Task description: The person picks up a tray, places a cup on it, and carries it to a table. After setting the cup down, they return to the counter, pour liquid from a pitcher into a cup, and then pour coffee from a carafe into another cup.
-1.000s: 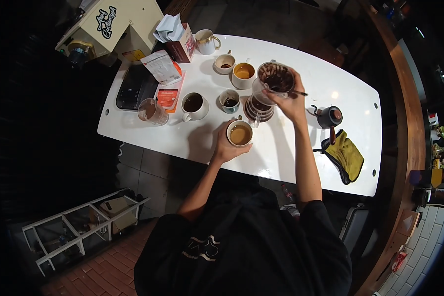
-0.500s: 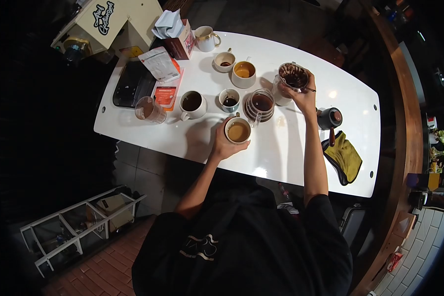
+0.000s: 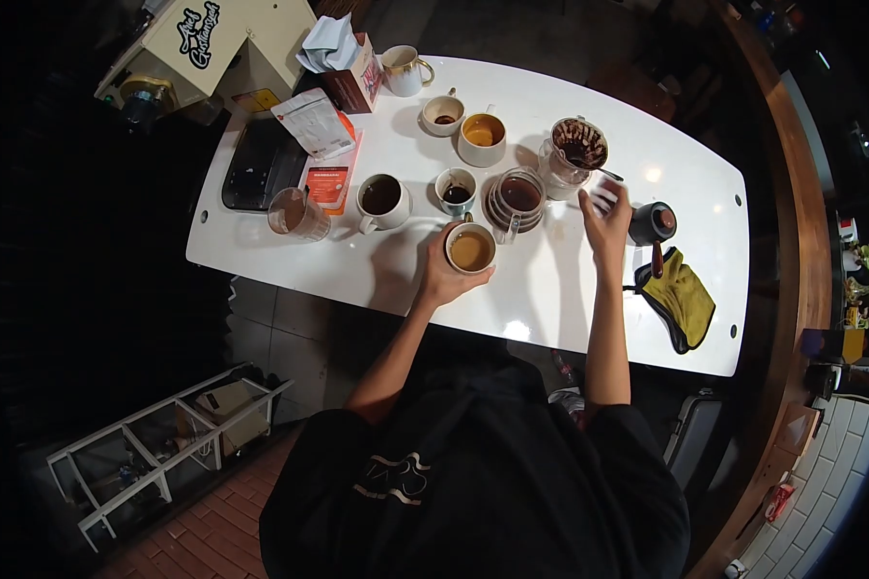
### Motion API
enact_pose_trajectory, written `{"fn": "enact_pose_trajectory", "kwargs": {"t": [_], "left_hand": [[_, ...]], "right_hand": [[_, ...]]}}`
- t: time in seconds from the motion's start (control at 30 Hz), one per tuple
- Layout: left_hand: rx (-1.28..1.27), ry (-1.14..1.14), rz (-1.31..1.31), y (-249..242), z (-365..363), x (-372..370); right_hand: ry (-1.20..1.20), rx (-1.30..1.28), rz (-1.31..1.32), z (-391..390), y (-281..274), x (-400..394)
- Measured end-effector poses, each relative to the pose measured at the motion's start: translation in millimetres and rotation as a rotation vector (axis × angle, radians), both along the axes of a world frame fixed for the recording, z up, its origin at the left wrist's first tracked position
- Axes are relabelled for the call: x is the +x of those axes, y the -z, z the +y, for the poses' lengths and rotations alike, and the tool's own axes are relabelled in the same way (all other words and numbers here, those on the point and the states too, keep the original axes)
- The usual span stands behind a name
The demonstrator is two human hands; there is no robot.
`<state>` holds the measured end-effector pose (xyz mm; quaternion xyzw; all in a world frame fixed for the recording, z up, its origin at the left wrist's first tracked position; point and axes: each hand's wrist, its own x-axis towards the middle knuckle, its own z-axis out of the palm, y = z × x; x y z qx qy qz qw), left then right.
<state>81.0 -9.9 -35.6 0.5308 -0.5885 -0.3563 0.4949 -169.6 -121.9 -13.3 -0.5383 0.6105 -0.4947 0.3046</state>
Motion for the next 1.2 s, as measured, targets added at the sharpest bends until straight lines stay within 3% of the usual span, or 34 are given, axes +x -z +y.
{"fn": "enact_pose_trajectory", "kwargs": {"t": [0.07, 0.13, 0.2, 0.27, 0.43, 0.77, 0.87, 1.07, 1.2], "left_hand": [[-0.014, 0.005, 0.001, 3.5, -2.0, 0.2], [-0.015, -0.010, 0.007, 8.1, -2.1, 0.7], [-0.007, -0.004, -0.018, 13.3, -1.7, 2.7], [-0.006, -0.002, -0.043, 11.4, -2.8, 2.4], [-0.010, -0.017, -0.076, 7.9, -0.1, 4.3], [-0.020, 0.042, 0.012, -34.7, 9.6, 7.9], [-0.039, 0.100, 0.035, -59.6, 10.3, 9.9], [-0.061, 0.135, 0.079, -88.8, 15.7, 10.9], [-0.102, 0.128, 0.105, -97.7, 19.9, 9.5]], "right_hand": [[-0.149, -0.011, 0.070, 22.5, 13.2, 2.8], [-0.246, 0.179, -0.063, 46.4, 10.9, 25.2], [-0.366, 0.162, -0.165, 59.8, 19.9, 44.8], [-0.363, 0.203, -0.157, 68.0, 19.2, 64.2], [-0.377, 0.212, -0.436, 73.0, 17.5, 91.1], [-0.273, 0.158, -0.383, 77.9, 40.8, 72.2], [-0.223, 0.189, -0.443, 79.2, 29.8, 71.1], [-0.209, 0.209, -0.307, 68.9, 34.9, 39.7], [-0.264, 0.167, -0.344, 71.2, 5.8, 23.7]]}}
